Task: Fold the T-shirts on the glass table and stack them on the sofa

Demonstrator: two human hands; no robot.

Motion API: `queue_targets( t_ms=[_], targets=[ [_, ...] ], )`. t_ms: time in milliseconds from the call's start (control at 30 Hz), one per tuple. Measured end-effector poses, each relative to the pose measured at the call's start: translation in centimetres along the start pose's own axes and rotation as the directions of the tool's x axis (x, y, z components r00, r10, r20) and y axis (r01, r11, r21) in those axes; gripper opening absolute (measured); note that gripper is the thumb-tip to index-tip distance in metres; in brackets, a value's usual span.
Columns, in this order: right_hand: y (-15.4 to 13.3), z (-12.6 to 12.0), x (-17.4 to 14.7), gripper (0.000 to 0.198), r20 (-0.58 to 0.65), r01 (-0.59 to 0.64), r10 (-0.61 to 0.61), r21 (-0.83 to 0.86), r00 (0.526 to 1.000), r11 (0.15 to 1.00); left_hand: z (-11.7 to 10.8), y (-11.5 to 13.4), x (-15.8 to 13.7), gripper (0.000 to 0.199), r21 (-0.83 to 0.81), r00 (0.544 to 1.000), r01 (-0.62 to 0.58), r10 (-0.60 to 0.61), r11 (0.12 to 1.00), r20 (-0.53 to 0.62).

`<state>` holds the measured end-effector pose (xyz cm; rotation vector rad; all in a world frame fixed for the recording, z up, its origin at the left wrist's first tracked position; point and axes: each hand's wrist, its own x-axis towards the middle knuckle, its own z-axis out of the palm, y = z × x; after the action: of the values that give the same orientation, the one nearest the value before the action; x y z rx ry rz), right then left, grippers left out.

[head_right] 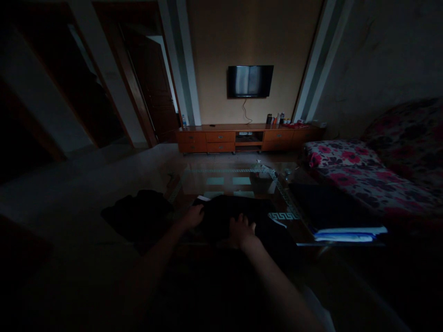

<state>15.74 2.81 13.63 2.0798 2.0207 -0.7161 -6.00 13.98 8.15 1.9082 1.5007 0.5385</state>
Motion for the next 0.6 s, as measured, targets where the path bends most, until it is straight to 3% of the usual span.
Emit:
queue_targets(
  t_ms=[100,167,200,233,267,333,400,433,467,500,567,600],
  targets=[
    [-1.3,1.4,-0.2,0.121,-0.027,0.036,-0.037,-0.030,0.999,0.999,-0.6,2.1,0.2,0.029,-0.165,0.999,0.014,-0.009,0.986,0.031],
    [-1.4,0.8,-0.3,0.100,-0.116,0.058,-0.051,0.054,0.992,0.997,-2.0,3.7,0.1,0.035,-0.390,0.995,0.051,-0.015,0.919,0.095],
    [-1.1,0.0,-0.4,0.085,-0.155,0.109,-0.083,0.167,0.984,0.980,-3.2,4.6,-0.1,0.034,-0.577,0.989,0.101,-0.017,0.810,0.149],
    [-0.6,-1.1,-0.5,0.070,-0.187,0.186,-0.130,0.328,0.974,0.926,-4.5,5.3,-0.4,0.030,-0.748,0.979,0.164,-0.013,0.643,0.203],
    [0.1,-2.4,-0.6,0.058,-0.210,0.271,-0.187,0.512,0.960,0.815,-6.0,6.0,-0.7,0.026,-0.863,0.975,0.198,-0.006,0.465,0.221],
    [1.6,-4.9,-0.6,0.048,-0.278,0.377,-0.270,0.804,0.922,0.459,-9.2,7.2,-1.5,0.022,-0.964,0.988,0.156,-0.019,0.216,0.156],
    [3.1,-6.7,-0.1,0.049,-0.380,0.426,-0.257,0.891,0.889,0.155,-11.6,7.8,-2.0,0.025,-0.996,1.000,0.022,-0.010,0.085,0.021],
    [3.7,-7.1,0.3,0.050,-0.425,0.451,-0.213,0.888,0.880,0.093,-12.2,7.9,-2.1,0.029,-0.995,0.997,-0.074,0.009,0.068,-0.074],
    [4.2,-7.3,1.0,0.050,-0.449,0.468,-0.153,0.874,0.880,0.129,-12.4,7.8,-2.1,0.034,-0.981,0.985,-0.173,0.033,0.086,-0.170],
    [4.7,-7.2,1.7,0.051,-0.458,0.467,-0.093,0.852,0.884,0.238,-12.2,7.5,-1.9,0.038,-0.956,0.966,-0.257,0.052,0.143,-0.252],
    [5.5,-6.3,3.1,0.054,-0.442,0.377,-0.004,0.762,0.897,0.526,-10.3,6.3,-1.2,0.047,-0.875,0.946,-0.314,0.048,0.368,-0.320],
    [5.9,-5.7,3.8,0.054,-0.424,0.311,0.021,0.696,0.905,0.647,-9.0,5.5,-0.9,0.051,-0.816,0.952,-0.269,0.014,0.511,-0.305]
  ],
)
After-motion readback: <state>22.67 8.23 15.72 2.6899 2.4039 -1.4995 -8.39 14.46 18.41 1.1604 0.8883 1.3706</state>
